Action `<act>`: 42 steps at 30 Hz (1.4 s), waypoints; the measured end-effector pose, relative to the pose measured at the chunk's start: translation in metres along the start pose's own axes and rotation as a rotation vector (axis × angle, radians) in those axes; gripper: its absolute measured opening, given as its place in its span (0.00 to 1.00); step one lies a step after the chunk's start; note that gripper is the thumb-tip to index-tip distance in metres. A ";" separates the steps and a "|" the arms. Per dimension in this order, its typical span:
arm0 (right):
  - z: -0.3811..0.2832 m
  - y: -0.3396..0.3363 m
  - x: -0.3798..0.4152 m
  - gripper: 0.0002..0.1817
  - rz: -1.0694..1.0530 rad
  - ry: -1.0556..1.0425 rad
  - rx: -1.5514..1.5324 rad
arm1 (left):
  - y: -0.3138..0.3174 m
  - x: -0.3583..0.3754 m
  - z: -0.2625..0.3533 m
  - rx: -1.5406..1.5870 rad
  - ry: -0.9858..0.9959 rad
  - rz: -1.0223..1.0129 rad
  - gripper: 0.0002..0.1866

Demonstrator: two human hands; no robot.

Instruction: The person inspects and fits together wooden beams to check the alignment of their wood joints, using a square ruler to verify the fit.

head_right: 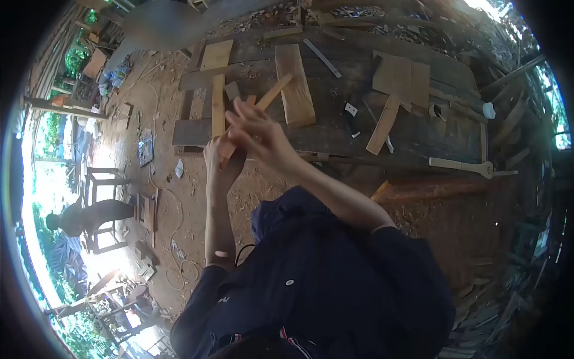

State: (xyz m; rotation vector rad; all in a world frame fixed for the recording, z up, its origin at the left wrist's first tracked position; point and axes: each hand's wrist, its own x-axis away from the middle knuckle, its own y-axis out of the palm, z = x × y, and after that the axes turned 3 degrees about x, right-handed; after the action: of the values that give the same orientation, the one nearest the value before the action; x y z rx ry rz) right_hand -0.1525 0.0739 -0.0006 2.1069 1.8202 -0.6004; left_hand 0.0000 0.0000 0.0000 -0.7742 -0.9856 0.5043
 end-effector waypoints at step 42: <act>0.023 0.015 0.001 0.24 0.053 0.360 -0.274 | 0.016 0.007 -0.006 0.269 0.405 0.721 0.12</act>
State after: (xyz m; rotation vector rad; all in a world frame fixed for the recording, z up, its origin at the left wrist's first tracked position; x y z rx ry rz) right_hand -0.1401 0.0616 -0.0214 2.1645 1.8874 0.0493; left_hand 0.0084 0.0132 -0.0105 -0.9320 -0.2290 1.0294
